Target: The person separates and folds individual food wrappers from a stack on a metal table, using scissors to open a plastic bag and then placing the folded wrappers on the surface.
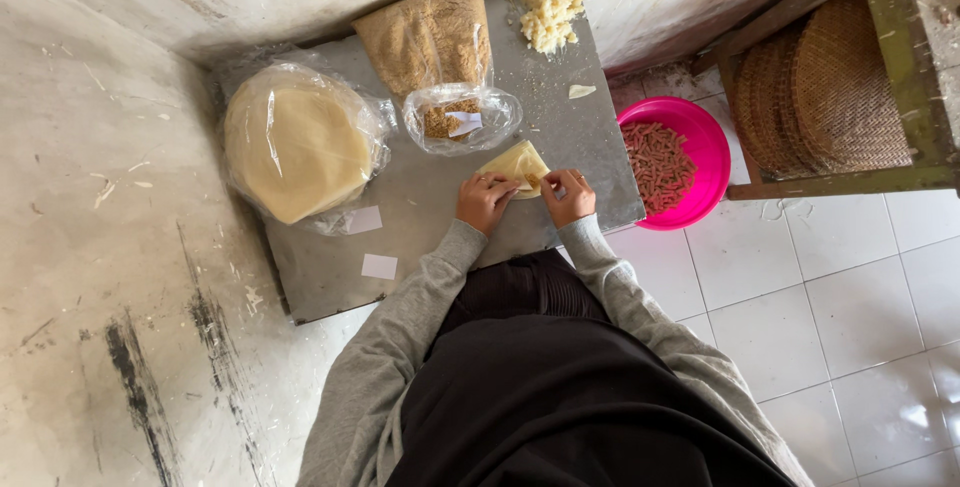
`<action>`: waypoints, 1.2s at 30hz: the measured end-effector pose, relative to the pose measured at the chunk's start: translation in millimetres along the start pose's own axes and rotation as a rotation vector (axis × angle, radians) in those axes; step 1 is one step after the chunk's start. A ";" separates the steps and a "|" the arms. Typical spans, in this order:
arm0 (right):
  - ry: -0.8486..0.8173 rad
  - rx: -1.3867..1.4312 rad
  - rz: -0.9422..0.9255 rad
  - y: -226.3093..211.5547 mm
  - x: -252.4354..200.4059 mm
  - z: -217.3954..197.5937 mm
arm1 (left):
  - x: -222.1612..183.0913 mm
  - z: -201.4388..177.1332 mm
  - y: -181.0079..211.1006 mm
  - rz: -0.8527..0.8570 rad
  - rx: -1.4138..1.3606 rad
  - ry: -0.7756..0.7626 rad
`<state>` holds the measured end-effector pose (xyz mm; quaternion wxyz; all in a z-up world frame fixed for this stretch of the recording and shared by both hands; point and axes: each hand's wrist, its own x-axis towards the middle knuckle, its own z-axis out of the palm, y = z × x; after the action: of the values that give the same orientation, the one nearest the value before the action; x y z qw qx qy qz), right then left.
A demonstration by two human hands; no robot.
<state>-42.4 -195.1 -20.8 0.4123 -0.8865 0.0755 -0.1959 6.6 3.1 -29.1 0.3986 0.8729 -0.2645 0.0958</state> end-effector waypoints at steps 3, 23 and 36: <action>-0.028 0.011 0.092 -0.3 0.9 4.2 | -1.4 5.1 -4.8 0.055 0.032 0.019; -0.215 -0.117 -0.318 -20.0 6.6 -11.0 | 13.0 14.2 -5.1 -0.005 0.130 -0.012; -0.358 -0.146 -0.100 21.1 39.5 30.5 | 31.3 18.7 -3.0 -0.221 0.018 -0.114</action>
<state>6.7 -199.1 -43.4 0.3436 -0.9374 -0.0293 -0.0494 33.8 -21.3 -31.7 0.3831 0.9043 -0.1881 0.0041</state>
